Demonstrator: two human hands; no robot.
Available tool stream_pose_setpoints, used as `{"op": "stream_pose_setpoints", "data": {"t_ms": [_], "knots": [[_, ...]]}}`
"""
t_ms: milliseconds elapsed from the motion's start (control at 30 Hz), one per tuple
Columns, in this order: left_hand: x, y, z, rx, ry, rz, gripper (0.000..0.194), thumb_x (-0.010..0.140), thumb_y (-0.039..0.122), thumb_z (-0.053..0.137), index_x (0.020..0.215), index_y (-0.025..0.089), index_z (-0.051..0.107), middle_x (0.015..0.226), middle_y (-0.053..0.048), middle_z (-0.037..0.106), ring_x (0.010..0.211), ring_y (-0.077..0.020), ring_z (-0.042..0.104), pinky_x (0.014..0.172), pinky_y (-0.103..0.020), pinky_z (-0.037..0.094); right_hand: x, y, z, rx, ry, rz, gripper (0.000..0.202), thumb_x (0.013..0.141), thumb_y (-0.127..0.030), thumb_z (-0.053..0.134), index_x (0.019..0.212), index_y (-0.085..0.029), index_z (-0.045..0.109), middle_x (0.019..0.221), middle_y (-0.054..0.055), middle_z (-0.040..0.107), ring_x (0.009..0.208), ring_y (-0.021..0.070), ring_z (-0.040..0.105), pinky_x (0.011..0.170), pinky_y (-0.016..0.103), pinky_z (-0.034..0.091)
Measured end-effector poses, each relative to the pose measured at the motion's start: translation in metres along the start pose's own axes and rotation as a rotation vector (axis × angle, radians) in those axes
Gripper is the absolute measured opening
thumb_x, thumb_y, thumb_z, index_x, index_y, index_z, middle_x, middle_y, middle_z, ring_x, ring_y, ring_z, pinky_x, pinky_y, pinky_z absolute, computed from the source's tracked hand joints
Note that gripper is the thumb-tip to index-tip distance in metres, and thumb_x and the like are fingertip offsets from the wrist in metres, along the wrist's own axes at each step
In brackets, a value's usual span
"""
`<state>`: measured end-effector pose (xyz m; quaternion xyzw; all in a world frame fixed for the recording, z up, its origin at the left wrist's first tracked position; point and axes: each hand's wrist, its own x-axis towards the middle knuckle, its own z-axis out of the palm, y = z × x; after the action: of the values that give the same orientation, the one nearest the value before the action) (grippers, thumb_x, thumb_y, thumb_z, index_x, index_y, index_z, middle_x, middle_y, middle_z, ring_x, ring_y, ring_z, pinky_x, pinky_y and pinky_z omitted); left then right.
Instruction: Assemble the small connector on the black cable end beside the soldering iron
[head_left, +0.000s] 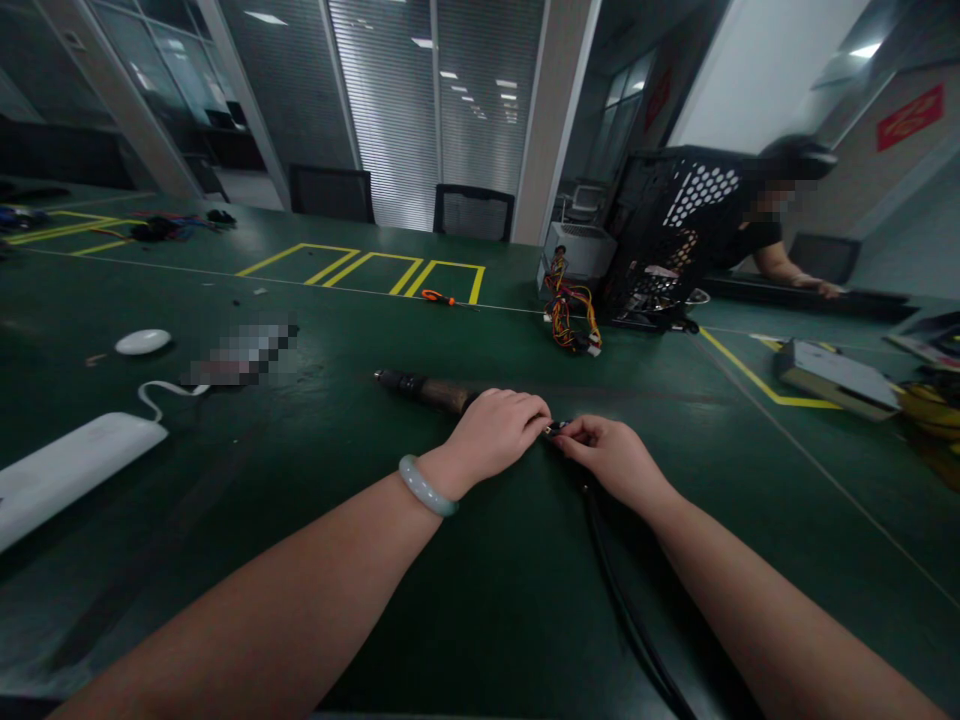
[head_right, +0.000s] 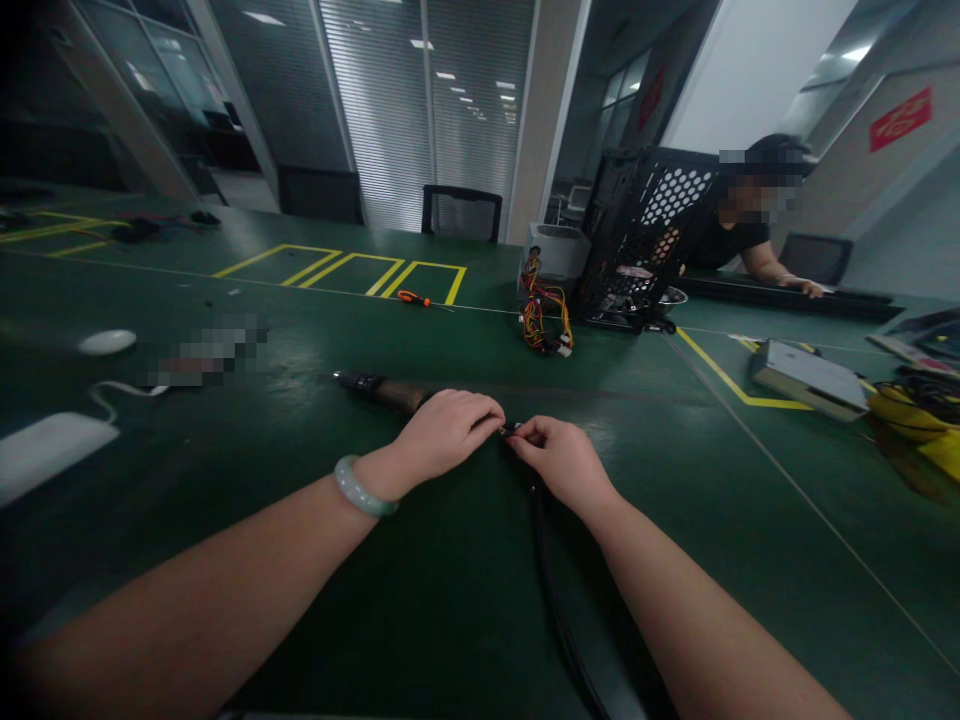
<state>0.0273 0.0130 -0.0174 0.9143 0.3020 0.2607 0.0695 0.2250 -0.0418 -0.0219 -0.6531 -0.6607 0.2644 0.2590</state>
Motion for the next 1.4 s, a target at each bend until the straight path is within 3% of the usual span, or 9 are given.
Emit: {"op": "stream_pose_setpoints", "data": {"t_ms": [133,567,767,967,1200,1400], "knots": [[-0.0005,-0.0002,-0.0006,0.000,-0.013,0.017,0.016,0.088,0.031,0.058,0.099,0.021,0.061,0.097,-0.002,0.065,0.093,-0.0208,0.060,0.084,-0.038,0.043,-0.0007,-0.0022,-0.0008,0.005,0.011,-0.004,0.023,0.080,-0.041,0.061,0.082,-0.021,0.069,0.076,0.001,0.071,0.065,0.0157,0.062,0.057,0.024,0.042],[-0.0009,-0.0002,-0.0023,-0.018,-0.014,0.023,0.008,0.088,0.025,0.058,0.095,0.022,0.061,0.096,0.000,0.066,0.093,-0.0194,0.060,0.084,-0.037,0.043,0.0012,-0.0002,-0.0009,0.015,0.001,0.009,0.025,0.079,-0.043,0.061,0.084,-0.021,0.070,0.077,0.002,0.071,0.065,0.0162,0.063,0.057,0.025,0.042],[-0.0003,0.0001,-0.0015,-0.030,0.002,-0.006,0.012,0.090,0.030,0.056,0.096,0.021,0.061,0.095,-0.002,0.066,0.090,-0.0203,0.060,0.085,-0.038,0.043,0.0005,-0.0008,-0.0016,0.004,-0.008,0.009,0.023,0.080,-0.042,0.060,0.084,-0.021,0.069,0.077,0.000,0.071,0.064,0.0153,0.062,0.057,0.025,0.042],[-0.0002,0.0005,-0.0030,-0.025,-0.017,0.029,0.013,0.085,0.019,0.058,0.097,0.023,0.061,0.098,0.000,0.067,0.093,-0.0199,0.060,0.085,-0.037,0.043,0.0005,-0.0011,-0.0016,0.012,-0.006,0.001,0.022,0.080,-0.041,0.060,0.083,-0.021,0.069,0.078,0.001,0.071,0.065,0.0155,0.062,0.058,0.024,0.042],[-0.0003,0.0000,-0.0007,-0.027,-0.001,0.008,0.009,0.088,0.027,0.059,0.095,0.022,0.062,0.094,0.000,0.067,0.091,-0.0200,0.061,0.085,-0.038,0.043,0.0006,-0.0005,-0.0009,0.023,-0.001,0.011,0.024,0.079,-0.043,0.062,0.084,-0.021,0.070,0.077,0.001,0.071,0.063,0.0151,0.062,0.057,0.024,0.042],[0.0002,0.0005,-0.0023,-0.013,-0.008,0.010,0.013,0.085,0.023,0.062,0.097,0.023,0.060,0.096,0.001,0.066,0.091,-0.0198,0.060,0.083,-0.037,0.043,-0.0006,-0.0031,-0.0032,0.018,-0.028,0.029,0.025,0.080,-0.044,0.061,0.085,-0.021,0.070,0.079,0.001,0.072,0.066,0.0159,0.063,0.057,0.025,0.042]]}}
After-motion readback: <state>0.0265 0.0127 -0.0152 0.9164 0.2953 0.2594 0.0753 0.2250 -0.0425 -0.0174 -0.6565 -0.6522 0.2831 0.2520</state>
